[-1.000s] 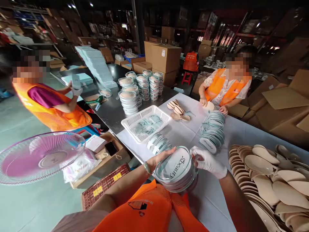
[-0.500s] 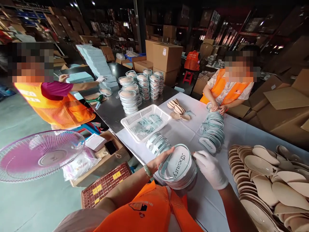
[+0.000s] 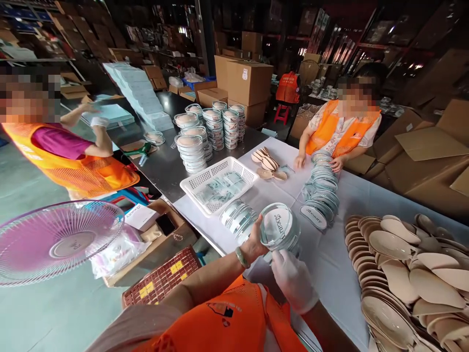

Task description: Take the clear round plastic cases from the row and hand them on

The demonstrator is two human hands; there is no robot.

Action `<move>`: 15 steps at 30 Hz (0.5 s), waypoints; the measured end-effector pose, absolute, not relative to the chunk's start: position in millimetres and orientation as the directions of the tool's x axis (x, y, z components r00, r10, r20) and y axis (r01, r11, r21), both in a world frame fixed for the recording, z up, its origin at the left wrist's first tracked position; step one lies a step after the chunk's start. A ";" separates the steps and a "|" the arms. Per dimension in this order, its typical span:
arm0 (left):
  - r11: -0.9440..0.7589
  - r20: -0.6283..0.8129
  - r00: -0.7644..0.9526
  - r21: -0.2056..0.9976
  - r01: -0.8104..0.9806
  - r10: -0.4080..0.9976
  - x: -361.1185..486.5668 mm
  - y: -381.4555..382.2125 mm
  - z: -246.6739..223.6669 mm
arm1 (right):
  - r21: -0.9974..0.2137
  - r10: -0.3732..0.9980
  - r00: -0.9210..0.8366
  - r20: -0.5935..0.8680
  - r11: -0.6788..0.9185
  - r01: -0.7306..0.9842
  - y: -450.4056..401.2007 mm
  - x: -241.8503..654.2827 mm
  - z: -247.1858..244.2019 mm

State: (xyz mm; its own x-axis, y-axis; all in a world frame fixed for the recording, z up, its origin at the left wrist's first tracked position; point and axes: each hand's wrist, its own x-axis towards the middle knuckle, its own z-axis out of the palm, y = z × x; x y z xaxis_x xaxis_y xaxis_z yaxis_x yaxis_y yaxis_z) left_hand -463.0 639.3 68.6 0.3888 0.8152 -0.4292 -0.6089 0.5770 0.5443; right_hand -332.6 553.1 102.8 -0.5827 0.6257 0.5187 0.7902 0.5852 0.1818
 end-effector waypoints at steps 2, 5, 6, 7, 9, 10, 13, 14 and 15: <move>0.596 -0.443 0.406 0.504 -0.625 0.800 -458.9 636.5 68.9 | 0.103 0.649 -0.520 0.555 0.567 0.817 557.5 -330.0 95.8; 0.571 -0.402 0.407 0.536 -0.622 0.820 -458.7 636.5 70.6 | -0.006 0.671 -0.470 0.574 0.577 0.817 558.1 -320.7 97.3; 0.554 -0.375 0.408 0.556 -0.620 0.833 -459.1 637.3 71.0 | -0.023 0.669 -0.461 0.584 0.581 0.814 556.9 -318.0 99.5; 0.540 -0.350 0.412 0.572 -0.617 0.841 -459.5 638.0 71.3 | -0.031 0.661 -0.447 0.602 0.579 0.815 555.3 -315.9 101.7; 0.533 -0.319 0.430 0.582 -0.614 0.845 -460.3 638.8 71.7 | -0.028 0.640 -0.422 0.642 0.569 0.822 552.4 -313.7 105.3; 0.535 -0.310 0.441 0.579 -0.615 0.842 -460.9 638.7 72.0 | -0.025 0.631 -0.413 0.656 0.565 0.825 551.3 -313.5 106.6; 0.547 -0.295 0.470 0.577 -0.606 0.832 -464.1 637.4 73.5 | -0.044 0.622 -0.388 0.680 0.562 0.826 548.0 -313.4 110.0; 0.547 -0.292 0.473 0.581 -0.602 0.831 -465.7 637.0 73.9 | -0.075 0.636 -0.382 0.671 0.571 0.818 546.5 -312.8 111.5; 0.548 -0.289 0.478 0.586 -0.597 0.829 -467.3 636.6 74.0 | -0.129 0.664 -0.381 0.643 0.584 0.801 544.6 -311.7 113.3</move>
